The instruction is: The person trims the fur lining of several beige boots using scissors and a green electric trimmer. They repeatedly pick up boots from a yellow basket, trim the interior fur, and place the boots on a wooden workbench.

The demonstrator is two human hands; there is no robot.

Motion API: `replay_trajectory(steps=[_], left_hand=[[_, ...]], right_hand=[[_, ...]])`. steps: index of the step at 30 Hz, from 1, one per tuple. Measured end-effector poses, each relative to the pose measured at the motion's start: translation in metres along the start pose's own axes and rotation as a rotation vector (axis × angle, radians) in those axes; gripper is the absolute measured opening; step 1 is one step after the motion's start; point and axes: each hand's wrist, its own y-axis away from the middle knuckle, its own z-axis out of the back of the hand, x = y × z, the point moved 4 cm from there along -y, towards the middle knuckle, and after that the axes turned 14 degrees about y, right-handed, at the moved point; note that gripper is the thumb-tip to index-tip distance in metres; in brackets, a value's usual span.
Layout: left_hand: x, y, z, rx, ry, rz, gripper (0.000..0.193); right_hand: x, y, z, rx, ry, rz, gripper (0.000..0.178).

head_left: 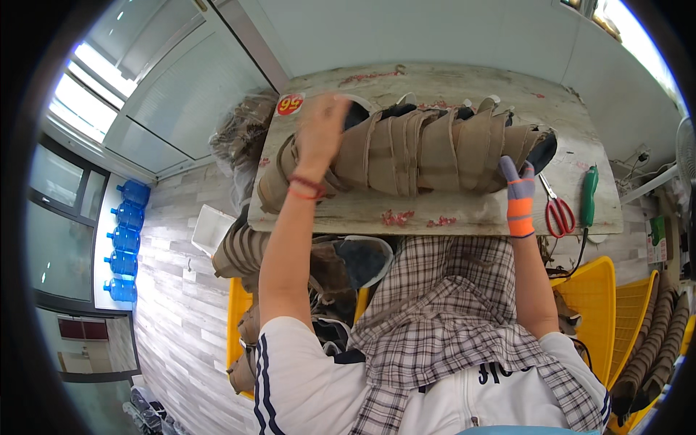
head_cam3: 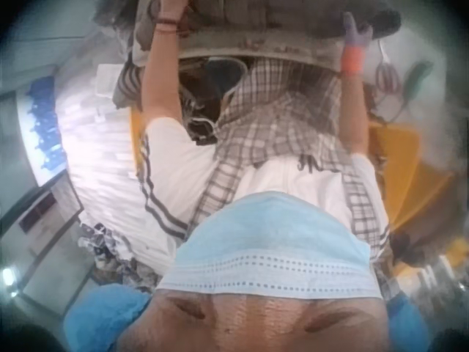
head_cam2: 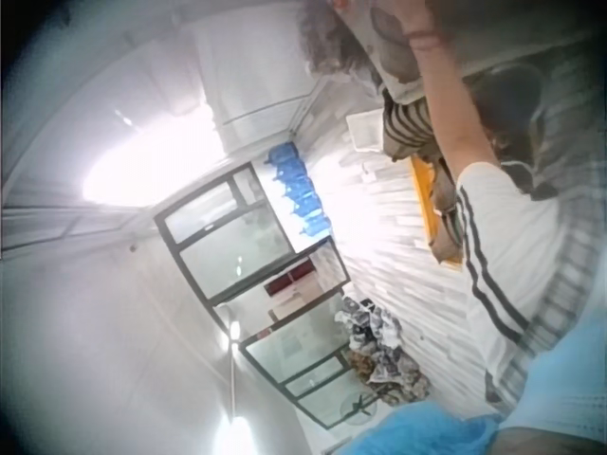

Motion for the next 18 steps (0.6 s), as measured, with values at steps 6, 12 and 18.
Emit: replay_trajectory(steps=[6,12,18], left_hand=[[0.114,0.199,0.106,-1.066,0.535,1.194,0.032],[0.090,0.209,0.068,-0.707,1.570,1.288,0.045],[0.113,0.200,0.054,-0.338,1.735,1.255,0.048]], right_hand=[[0.113,0.083,-0.046,0.025,0.343,0.456,0.021],[0.057,0.153,-0.204,0.696,-0.024,-0.136,0.050],[0.055,0.165,-0.236,0.599,0.132,-0.158,0.064]])
